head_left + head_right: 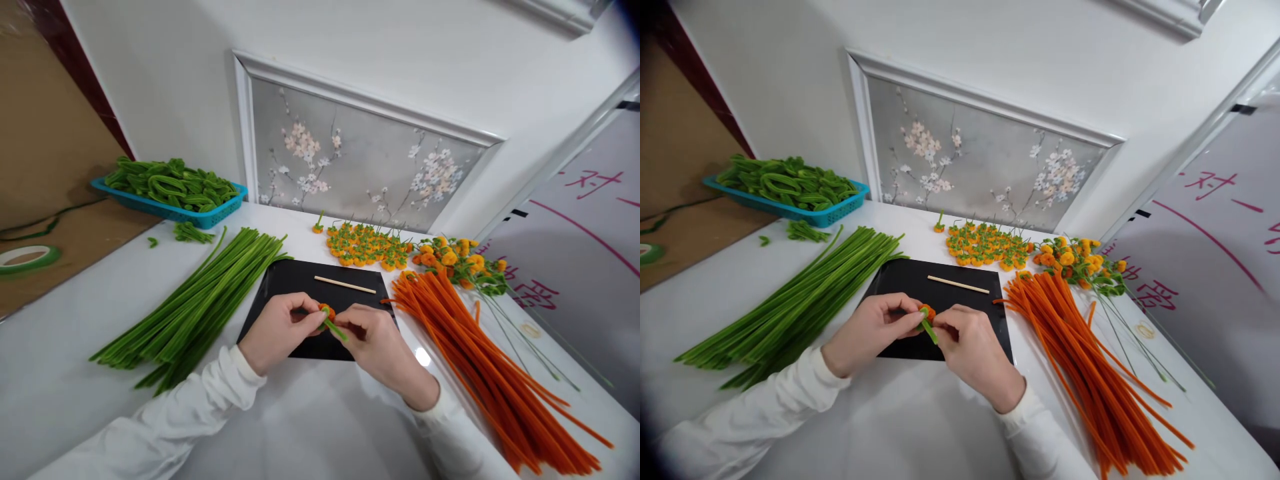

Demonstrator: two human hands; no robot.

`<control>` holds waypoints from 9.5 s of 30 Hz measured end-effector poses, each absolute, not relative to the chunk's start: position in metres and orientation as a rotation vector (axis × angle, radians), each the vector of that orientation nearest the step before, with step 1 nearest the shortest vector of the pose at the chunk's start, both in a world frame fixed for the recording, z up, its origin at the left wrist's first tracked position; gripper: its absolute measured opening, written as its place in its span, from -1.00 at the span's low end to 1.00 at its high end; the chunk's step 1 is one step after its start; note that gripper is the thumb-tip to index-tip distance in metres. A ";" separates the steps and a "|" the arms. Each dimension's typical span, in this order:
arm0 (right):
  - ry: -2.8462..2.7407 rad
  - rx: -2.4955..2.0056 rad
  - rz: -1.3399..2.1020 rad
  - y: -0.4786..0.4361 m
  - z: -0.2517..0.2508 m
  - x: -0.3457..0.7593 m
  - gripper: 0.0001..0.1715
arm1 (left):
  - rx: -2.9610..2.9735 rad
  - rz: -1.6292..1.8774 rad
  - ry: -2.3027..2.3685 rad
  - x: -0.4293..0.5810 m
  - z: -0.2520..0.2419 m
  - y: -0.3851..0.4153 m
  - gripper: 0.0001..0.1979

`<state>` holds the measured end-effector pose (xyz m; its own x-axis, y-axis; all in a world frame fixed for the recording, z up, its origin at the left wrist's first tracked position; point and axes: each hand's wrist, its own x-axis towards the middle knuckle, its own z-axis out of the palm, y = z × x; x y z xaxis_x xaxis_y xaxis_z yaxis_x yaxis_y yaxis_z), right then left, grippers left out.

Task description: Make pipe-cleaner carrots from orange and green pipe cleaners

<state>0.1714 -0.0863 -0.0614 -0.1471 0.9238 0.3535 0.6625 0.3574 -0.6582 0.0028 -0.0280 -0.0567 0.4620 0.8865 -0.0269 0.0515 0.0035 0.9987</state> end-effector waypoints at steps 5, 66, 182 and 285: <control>-1.958 -1.387 0.378 -0.087 -0.064 0.170 -0.82 | 1.459 0.816 0.842 0.004 -0.061 -0.030 -0.83; -1.792 -1.110 0.643 -0.047 -0.059 0.207 -0.87 | 0.961 0.756 0.687 0.035 -0.068 0.002 -0.87; -1.461 -1.249 0.870 -0.060 -0.058 0.201 -0.88 | 1.470 0.769 0.568 0.028 -0.063 0.002 -0.74; -1.981 -1.319 0.370 -0.070 -0.049 0.207 -0.81 | 1.576 0.616 0.527 0.031 -0.065 -0.002 -0.79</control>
